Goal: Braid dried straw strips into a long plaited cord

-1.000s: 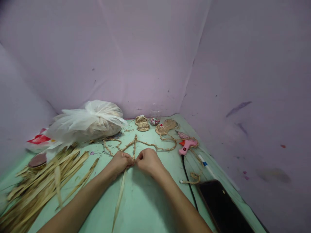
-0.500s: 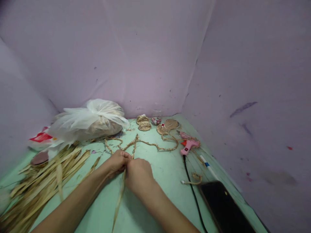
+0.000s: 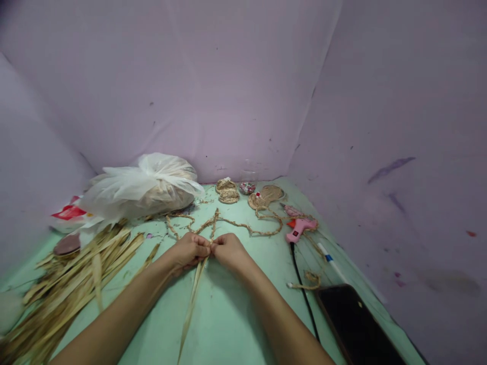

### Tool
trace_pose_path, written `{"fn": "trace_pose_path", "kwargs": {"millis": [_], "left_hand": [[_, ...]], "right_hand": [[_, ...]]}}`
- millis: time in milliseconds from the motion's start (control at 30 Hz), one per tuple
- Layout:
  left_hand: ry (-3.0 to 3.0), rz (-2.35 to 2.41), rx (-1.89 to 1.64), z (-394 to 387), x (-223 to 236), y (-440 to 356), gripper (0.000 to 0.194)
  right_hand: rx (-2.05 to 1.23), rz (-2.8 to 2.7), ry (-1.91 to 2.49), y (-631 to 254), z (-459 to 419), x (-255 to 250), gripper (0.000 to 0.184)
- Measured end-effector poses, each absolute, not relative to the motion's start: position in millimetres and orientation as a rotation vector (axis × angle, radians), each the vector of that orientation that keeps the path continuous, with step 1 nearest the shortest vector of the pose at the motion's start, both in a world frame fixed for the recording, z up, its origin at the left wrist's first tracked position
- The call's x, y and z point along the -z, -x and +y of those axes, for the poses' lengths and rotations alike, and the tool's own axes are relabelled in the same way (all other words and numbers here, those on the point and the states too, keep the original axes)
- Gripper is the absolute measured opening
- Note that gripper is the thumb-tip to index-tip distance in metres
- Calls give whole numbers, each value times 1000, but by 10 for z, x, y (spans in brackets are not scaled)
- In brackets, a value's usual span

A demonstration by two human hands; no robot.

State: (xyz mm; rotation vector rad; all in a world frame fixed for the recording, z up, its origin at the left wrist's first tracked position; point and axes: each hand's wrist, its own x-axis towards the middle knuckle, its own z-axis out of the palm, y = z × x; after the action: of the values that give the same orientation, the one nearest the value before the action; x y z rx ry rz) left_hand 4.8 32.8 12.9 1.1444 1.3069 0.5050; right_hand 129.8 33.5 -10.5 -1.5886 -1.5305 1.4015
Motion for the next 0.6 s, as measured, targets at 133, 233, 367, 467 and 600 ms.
{"fn": "trace_pose_path", "kwargs": {"millis": [133, 233, 367, 467, 600], "left_hand": [[-1288, 1365, -531, 323, -123, -69, 12], [-1427, 1525, -472, 332, -80, -62, 11], [-1658, 1752, -375, 313, -75, -56, 11], [-1819, 1864, -330, 238, -160, -99, 10], [-1898, 1975, -242, 58, -299, -240, 12]], "right_hand": [[-1378, -1583, 1527, -1370, 372, 143, 13], [-1329, -1601, 1558, -1380, 382, 191, 14], [-1315, -1529, 1595, -1346, 362, 216, 10], [-1366, -1444, 1552, -1320, 337, 205, 10], [-1451, -1291, 1507, -1294, 303, 155, 6]]}}
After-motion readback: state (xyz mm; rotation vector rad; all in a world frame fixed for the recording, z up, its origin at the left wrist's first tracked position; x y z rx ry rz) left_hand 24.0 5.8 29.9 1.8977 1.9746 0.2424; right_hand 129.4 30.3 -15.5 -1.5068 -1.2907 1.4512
